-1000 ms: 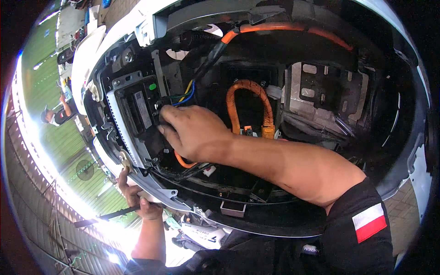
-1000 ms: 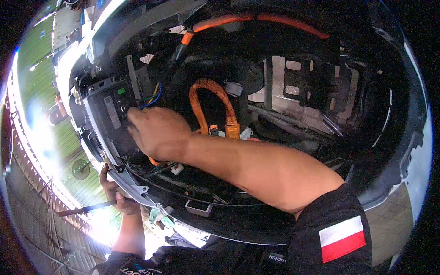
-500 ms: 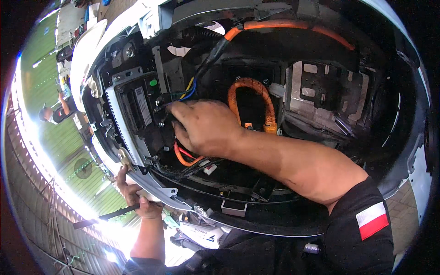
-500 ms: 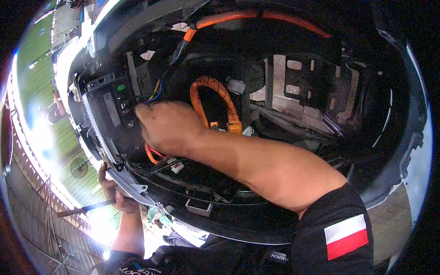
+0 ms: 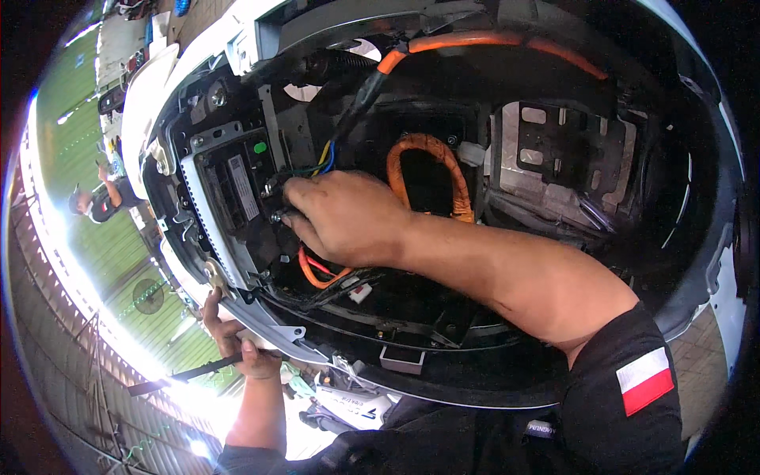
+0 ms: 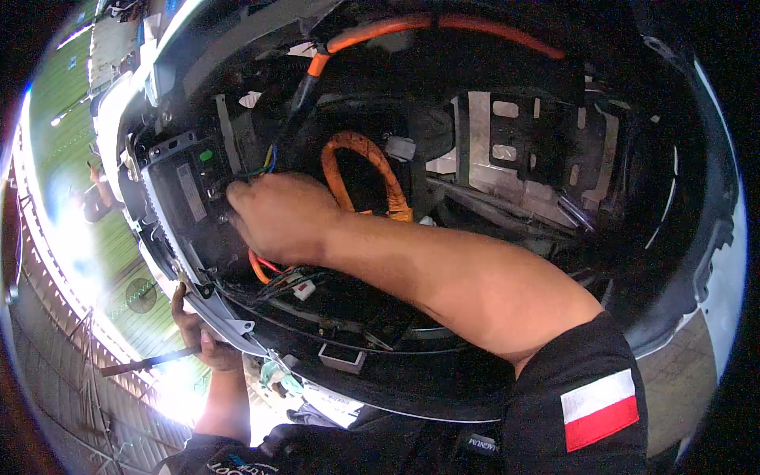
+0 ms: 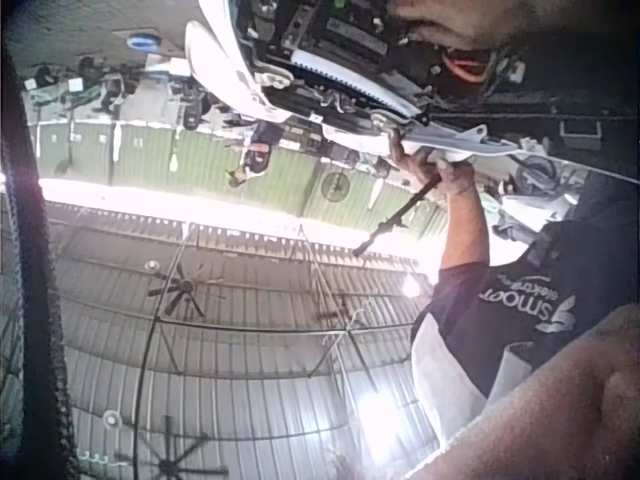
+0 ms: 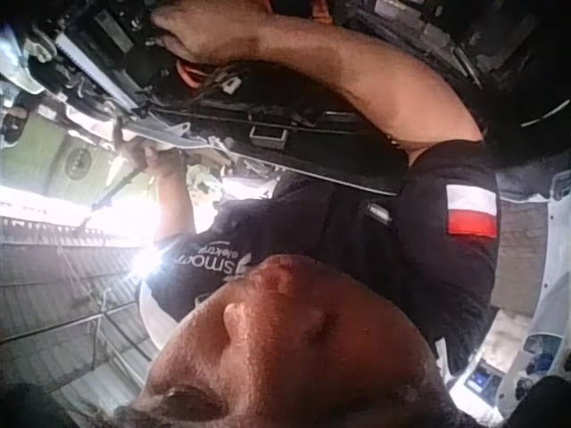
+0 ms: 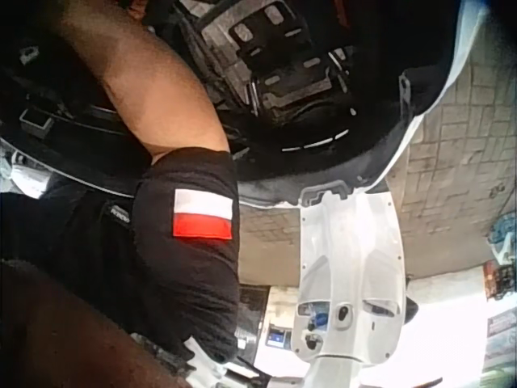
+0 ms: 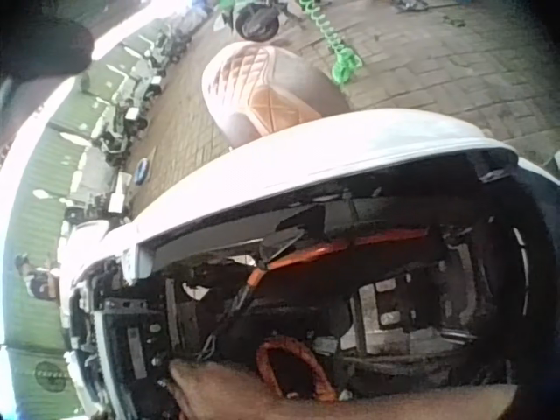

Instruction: The person works on the internal wiring of an electric scooter, pulling a cable harness through a frame opening and connecting multiple terminal plugs to a component.

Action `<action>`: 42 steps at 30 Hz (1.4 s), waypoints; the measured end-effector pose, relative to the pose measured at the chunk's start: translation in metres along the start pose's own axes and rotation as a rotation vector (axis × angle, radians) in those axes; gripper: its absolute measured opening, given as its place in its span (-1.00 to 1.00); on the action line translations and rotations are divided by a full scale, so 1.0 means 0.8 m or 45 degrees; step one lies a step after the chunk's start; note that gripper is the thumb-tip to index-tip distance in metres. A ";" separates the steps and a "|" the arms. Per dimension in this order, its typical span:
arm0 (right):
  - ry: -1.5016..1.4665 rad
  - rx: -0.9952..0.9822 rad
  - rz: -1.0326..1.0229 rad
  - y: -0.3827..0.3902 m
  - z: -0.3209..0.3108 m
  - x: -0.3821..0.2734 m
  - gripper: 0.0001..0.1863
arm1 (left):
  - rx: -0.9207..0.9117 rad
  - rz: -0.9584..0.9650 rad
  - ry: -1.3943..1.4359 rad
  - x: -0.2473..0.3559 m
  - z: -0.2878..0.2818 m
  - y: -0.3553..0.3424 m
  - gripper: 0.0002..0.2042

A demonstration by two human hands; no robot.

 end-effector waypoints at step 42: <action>-1.599 0.342 0.432 0.142 -0.004 -0.195 -0.13 | -0.058 -0.034 0.693 0.019 -0.050 0.020 -0.73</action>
Point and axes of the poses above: each hand's wrist, its own y-axis away from the middle knuckle, its own z-axis out of the palm, x = y × z, the point moved 7 cm from there along -y, towards the middle knuckle, and after that the axes turned 9 degrees about -x, right-handed, at the moved point
